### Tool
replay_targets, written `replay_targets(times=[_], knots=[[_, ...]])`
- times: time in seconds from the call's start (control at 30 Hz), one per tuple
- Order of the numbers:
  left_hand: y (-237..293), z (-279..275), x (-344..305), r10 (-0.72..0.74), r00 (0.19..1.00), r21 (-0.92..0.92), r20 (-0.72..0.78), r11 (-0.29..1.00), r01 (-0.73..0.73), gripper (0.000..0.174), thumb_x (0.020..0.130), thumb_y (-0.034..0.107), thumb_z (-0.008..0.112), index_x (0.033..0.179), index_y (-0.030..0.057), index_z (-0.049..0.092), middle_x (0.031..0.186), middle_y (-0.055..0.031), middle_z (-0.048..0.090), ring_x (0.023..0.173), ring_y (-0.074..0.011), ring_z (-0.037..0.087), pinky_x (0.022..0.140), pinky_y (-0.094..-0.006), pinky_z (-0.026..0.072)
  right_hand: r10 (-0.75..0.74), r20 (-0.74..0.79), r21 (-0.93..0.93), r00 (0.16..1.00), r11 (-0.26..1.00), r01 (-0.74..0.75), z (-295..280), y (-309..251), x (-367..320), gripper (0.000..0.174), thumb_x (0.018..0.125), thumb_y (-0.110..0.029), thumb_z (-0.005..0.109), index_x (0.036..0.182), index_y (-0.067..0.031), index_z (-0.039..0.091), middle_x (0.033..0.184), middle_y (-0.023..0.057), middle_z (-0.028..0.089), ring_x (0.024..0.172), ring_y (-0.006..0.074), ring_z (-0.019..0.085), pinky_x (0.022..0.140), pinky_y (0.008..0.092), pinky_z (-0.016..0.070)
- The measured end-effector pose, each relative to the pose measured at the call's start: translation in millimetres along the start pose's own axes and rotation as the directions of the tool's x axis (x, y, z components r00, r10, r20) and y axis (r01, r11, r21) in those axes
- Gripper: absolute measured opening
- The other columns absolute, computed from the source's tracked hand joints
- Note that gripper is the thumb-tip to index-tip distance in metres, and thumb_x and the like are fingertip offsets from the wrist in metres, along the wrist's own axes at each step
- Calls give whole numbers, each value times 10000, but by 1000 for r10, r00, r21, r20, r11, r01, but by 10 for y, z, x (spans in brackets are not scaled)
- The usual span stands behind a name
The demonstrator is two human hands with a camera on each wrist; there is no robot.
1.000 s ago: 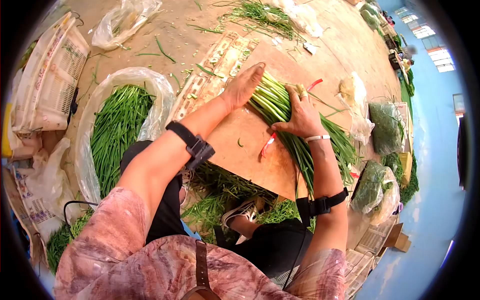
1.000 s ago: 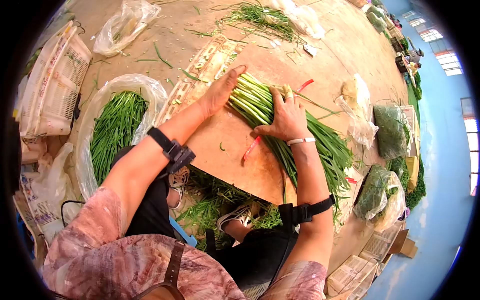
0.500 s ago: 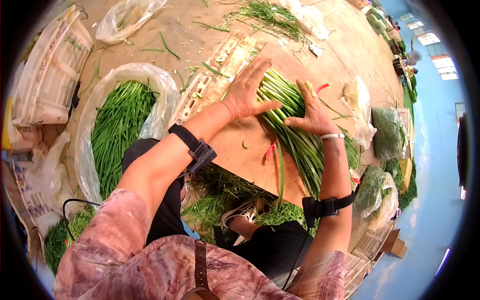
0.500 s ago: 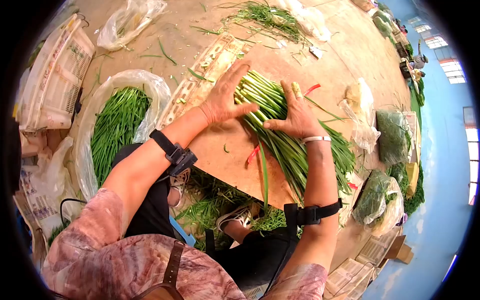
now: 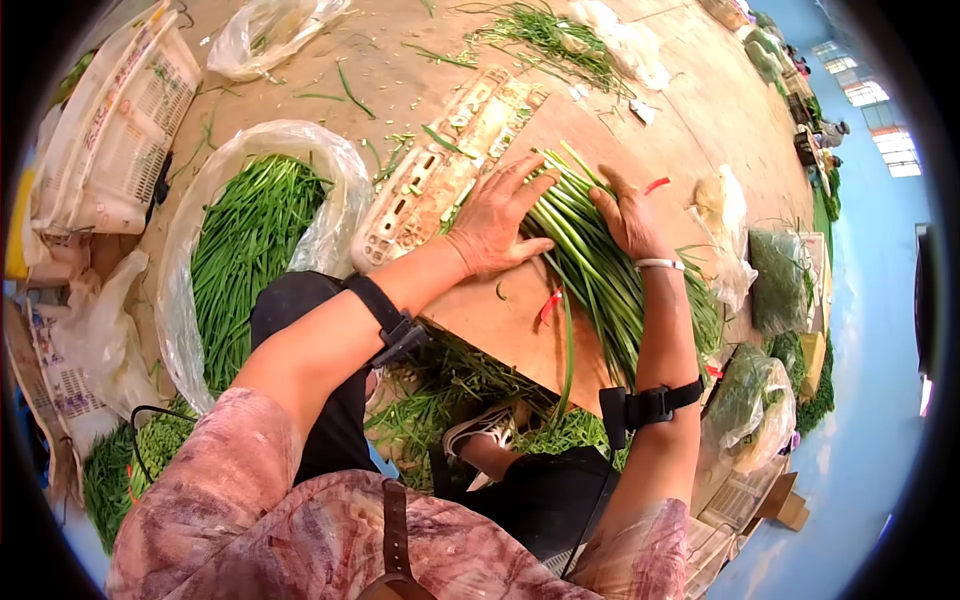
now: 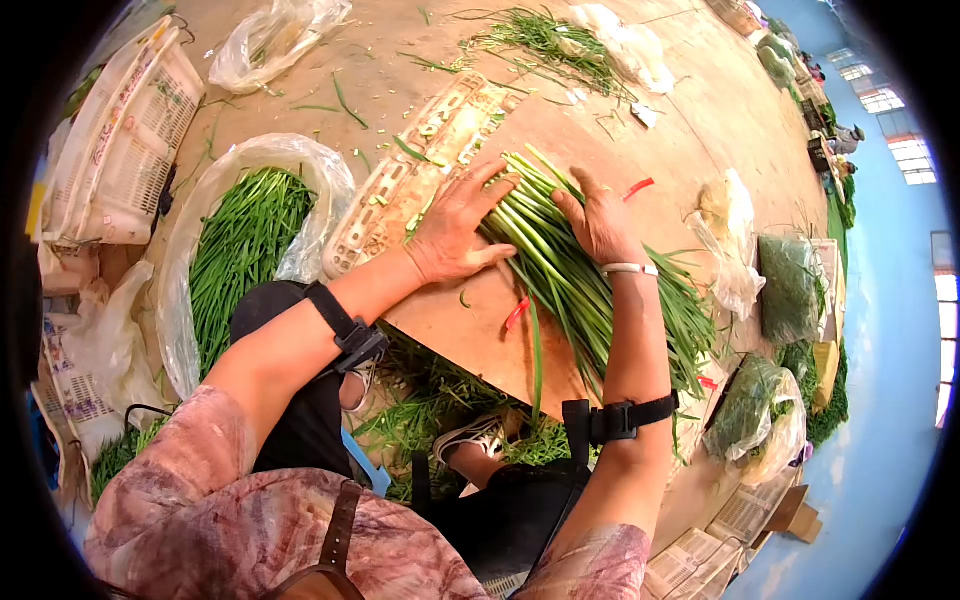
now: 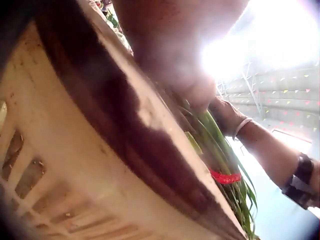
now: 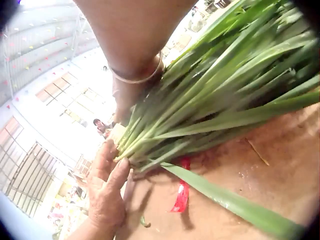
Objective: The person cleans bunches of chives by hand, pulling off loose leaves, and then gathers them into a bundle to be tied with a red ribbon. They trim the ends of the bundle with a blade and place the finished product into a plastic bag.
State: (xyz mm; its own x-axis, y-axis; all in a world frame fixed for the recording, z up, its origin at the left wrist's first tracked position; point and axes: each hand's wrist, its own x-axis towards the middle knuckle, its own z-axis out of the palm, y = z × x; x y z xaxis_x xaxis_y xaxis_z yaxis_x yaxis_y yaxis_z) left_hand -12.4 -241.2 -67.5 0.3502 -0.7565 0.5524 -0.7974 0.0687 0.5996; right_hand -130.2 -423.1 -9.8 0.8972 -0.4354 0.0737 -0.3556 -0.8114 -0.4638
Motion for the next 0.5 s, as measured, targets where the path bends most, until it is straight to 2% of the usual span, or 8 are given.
replay_targets(times=[0.03,0.1,0.13,0.17,0.23,0.27,0.37,0.5], knots=[[-8,-12,-6,2,1000,-1,0,1000,-2,725,675,302,720,1296,90,414,1326,-152,390,1214,-330,389,1021,-404,310,1,-2,-1,1000,1000,-1,-19,-48,-24,530,828,-396,569,1168,8,519,1108,246,561,1032,382,535,876,407,424],[-27,-18,-3,-80,987,-159,-138,986,58,639,698,208,680,1260,38,428,1291,-173,424,1187,-337,418,1002,-390,339,-224,-204,-196,953,963,184,-68,-225,-63,400,765,-264,661,1089,-47,571,1085,186,573,989,352,550,844,402,444],[-45,-9,20,-116,975,-187,-192,979,80,557,704,125,641,1209,-4,445,1252,-180,454,1151,-333,451,986,-372,359,-309,-250,-210,917,942,260,-41,-318,-66,326,702,-158,702,998,-73,598,1081,138,569,976,327,551,835,390,450],[-66,4,35,-120,974,-191,-192,978,83,557,704,125,641,1209,-4,445,1252,-180,454,1151,-333,451,986,-372,359,-288,-212,-214,934,946,243,21,-404,-85,250,705,-158,689,929,-87,605,1113,123,555,1003,307,538,839,404,440],[-112,27,63,-211,926,-214,-314,966,148,495,700,72,636,1156,-18,469,1218,-180,474,1126,-325,466,967,-357,375,-291,-144,-324,946,917,233,191,-472,-95,190,708,-139,672,880,-108,600,1107,100,549,979,288,538,830,426,429],[-121,39,71,-225,918,-215,-327,964,159,434,702,30,619,1115,-19,495,1196,-169,488,1092,-313,485,947,-351,390,-273,-133,-369,953,906,208,307,-429,-87,145,713,-135,658,842,-122,593,1106,81,542,956,272,536,807,436,420],[-165,47,51,-244,923,-219,-298,958,183,403,695,4,609,1085,-14,510,1183,-152,497,1080,-299,495,936,-342,399,-249,-278,-322,928,934,154,457,-387,-27,123,683,-81,662,790,-53,608,1019,109,589,871,316,561,741,405,458],[-192,37,56,-240,916,-202,-320,962,181,393,692,-14,596,1077,-7,515,1173,-134,506,1075,-287,501,931,-333,403,-200,-290,-282,936,952,116,472,-414,-23,101,693,-62,636,783,-30,604,980,136,597,823,318,572,724,392,468]])
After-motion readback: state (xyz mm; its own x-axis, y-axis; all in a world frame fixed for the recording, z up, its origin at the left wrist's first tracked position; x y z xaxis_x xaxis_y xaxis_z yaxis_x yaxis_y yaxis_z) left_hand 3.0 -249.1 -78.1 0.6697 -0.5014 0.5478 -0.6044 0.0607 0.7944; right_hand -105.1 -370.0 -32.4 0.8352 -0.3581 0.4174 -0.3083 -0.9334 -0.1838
